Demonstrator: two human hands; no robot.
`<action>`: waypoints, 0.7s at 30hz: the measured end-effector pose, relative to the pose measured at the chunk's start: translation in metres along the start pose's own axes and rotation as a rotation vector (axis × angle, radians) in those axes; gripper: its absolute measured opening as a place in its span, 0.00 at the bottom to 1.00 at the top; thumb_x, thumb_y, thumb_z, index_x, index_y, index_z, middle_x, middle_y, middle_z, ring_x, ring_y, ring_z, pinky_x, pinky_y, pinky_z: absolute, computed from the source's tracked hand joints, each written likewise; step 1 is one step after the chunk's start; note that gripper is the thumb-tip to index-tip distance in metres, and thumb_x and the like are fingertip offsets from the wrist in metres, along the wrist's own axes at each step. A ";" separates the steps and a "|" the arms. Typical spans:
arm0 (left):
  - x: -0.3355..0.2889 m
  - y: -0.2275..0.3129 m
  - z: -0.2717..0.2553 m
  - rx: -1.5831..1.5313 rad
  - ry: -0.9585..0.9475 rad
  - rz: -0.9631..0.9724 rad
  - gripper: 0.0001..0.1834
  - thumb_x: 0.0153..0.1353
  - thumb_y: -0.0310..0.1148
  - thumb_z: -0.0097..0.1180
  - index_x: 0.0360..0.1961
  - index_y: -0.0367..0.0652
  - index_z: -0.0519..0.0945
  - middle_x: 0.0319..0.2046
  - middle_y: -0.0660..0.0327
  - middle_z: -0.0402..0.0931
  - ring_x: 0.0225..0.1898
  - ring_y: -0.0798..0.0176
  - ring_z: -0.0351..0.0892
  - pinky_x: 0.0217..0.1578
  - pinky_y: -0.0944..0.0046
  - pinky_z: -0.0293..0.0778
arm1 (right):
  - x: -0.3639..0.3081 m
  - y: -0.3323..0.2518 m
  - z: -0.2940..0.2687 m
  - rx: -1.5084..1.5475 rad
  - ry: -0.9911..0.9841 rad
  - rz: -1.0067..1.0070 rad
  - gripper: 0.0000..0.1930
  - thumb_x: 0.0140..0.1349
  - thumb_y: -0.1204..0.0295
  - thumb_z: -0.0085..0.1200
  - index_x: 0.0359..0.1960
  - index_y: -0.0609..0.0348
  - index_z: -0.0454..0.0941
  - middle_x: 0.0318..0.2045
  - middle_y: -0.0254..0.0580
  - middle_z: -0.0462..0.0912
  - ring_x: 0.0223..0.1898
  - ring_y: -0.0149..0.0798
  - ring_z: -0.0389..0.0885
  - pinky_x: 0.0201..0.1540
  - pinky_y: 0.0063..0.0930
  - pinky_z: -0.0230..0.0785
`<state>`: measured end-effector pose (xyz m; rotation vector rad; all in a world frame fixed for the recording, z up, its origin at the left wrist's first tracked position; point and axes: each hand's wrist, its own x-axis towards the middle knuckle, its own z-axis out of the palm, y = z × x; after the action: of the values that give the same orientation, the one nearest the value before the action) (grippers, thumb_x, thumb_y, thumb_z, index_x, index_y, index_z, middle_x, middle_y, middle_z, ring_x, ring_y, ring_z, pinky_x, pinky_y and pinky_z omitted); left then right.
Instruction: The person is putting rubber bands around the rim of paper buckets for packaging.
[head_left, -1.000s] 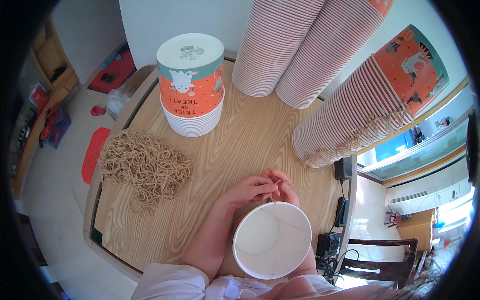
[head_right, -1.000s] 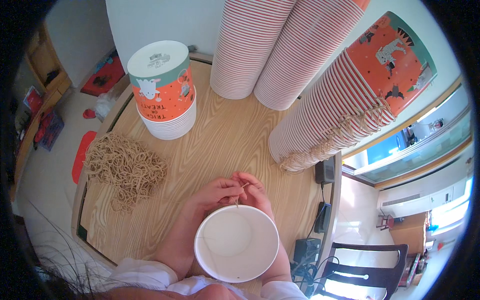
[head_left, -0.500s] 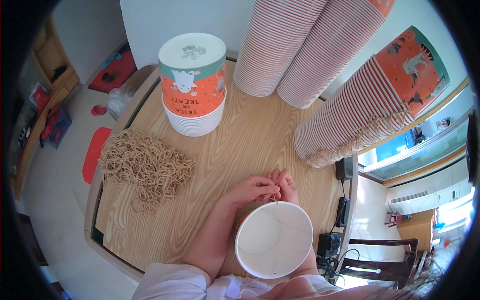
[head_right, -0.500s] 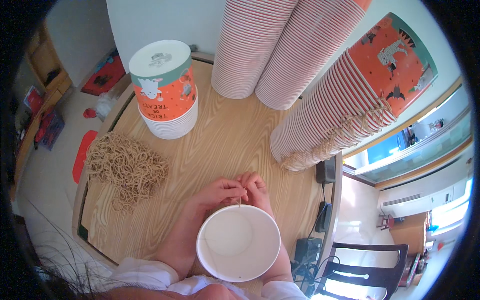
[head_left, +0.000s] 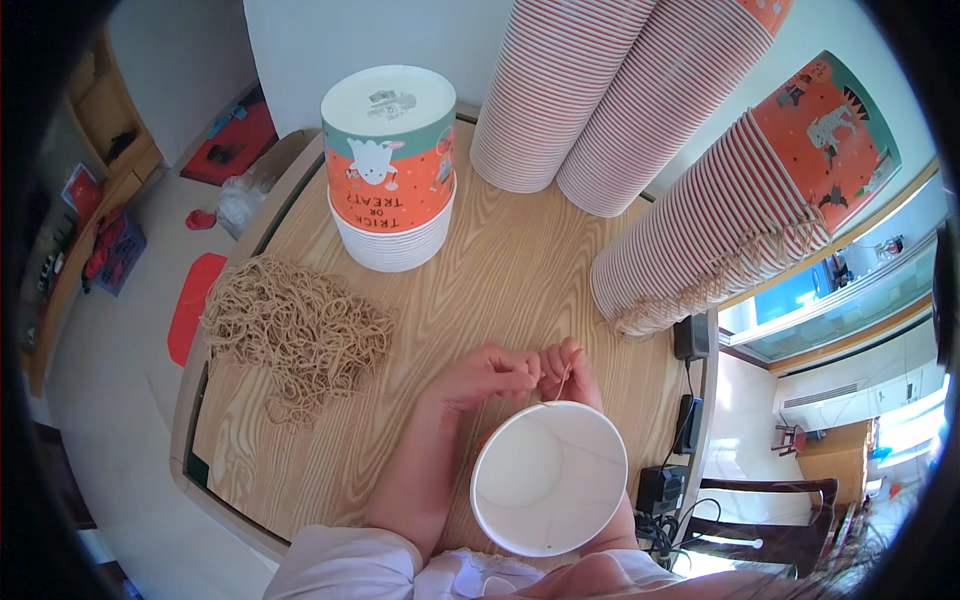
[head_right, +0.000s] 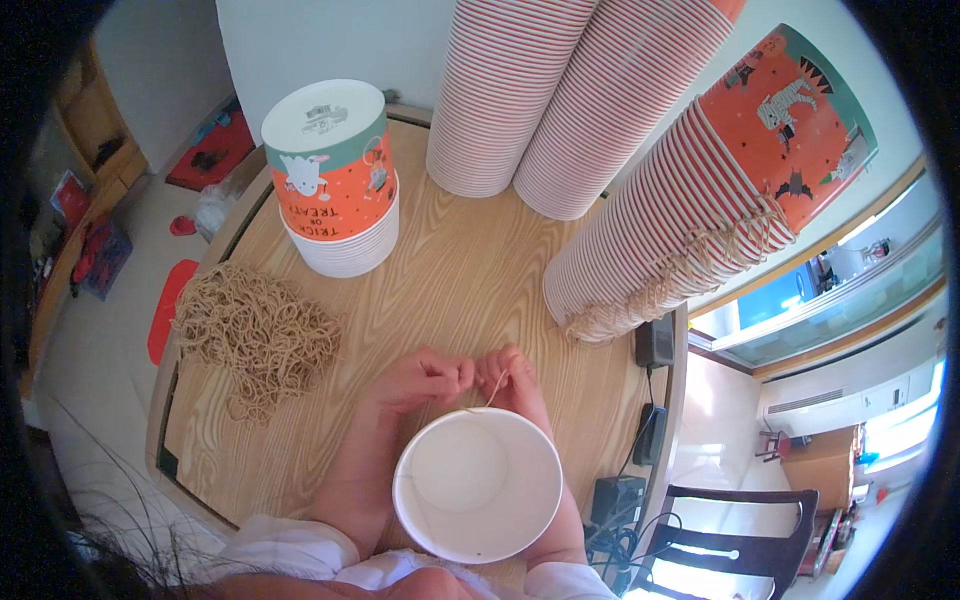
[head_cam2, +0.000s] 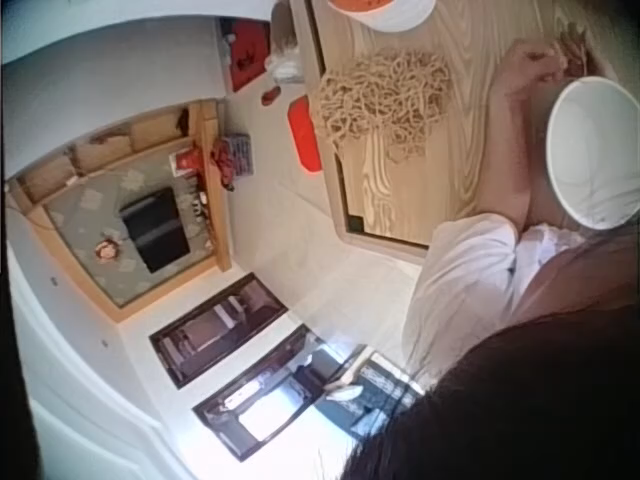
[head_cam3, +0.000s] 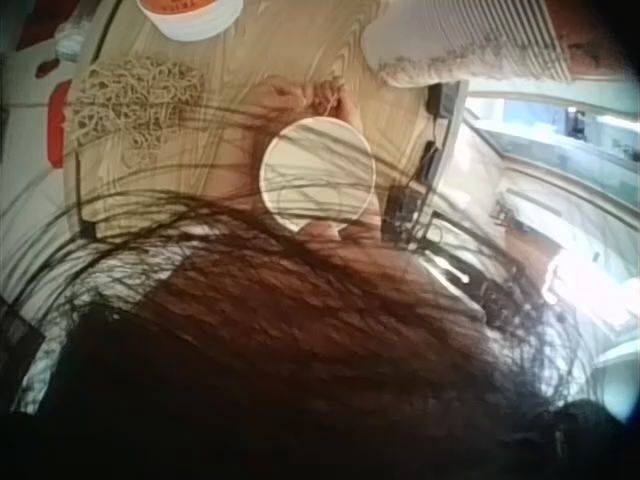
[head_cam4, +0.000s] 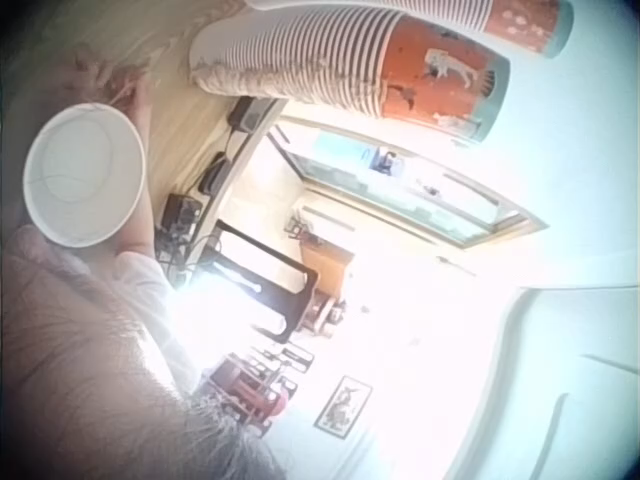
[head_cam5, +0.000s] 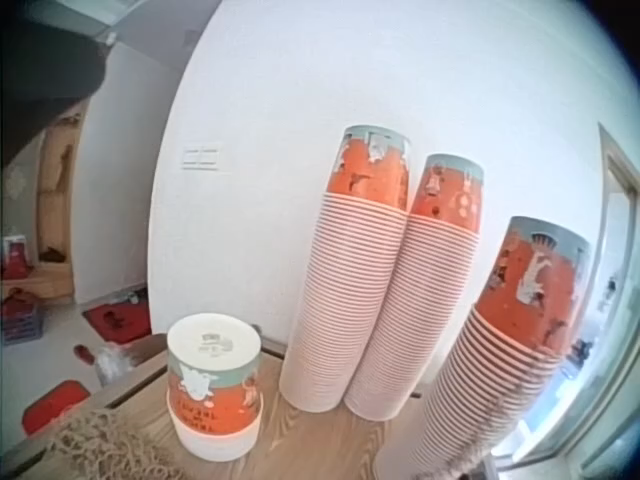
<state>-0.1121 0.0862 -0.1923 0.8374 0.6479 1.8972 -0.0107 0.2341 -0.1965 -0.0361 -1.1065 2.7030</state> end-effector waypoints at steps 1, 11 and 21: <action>0.000 0.004 0.004 0.131 -0.024 -0.032 0.13 0.60 0.37 0.59 0.23 0.40 0.79 0.25 0.67 0.70 0.30 0.71 0.68 0.34 0.70 0.63 | -0.001 -0.001 -0.001 -0.003 0.000 0.005 0.19 0.68 0.53 0.46 0.24 0.51 0.60 0.21 0.27 0.59 0.24 0.27 0.57 0.32 0.22 0.58; 0.003 0.003 0.018 0.148 0.049 -0.191 0.13 0.56 0.28 0.62 0.44 0.43 0.84 0.33 0.68 0.77 0.37 0.74 0.72 0.42 0.69 0.67 | -0.003 -0.005 -0.004 -0.279 0.012 0.056 0.18 0.64 0.55 0.53 0.24 0.52 0.63 0.23 0.31 0.66 0.24 0.28 0.63 0.28 0.23 0.60; 0.008 -0.005 0.017 0.336 0.048 -0.165 0.04 0.56 0.29 0.62 0.31 0.42 0.81 0.27 0.70 0.75 0.31 0.75 0.72 0.35 0.71 0.68 | -0.002 0.000 -0.013 -0.047 -0.086 0.029 0.09 0.61 0.78 0.49 0.23 0.57 0.68 0.23 0.33 0.69 0.26 0.29 0.66 0.29 0.22 0.61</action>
<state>-0.0989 0.0973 -0.1827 0.9187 1.0527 1.6875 -0.0074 0.2431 -0.2061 0.0581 -1.2023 2.7270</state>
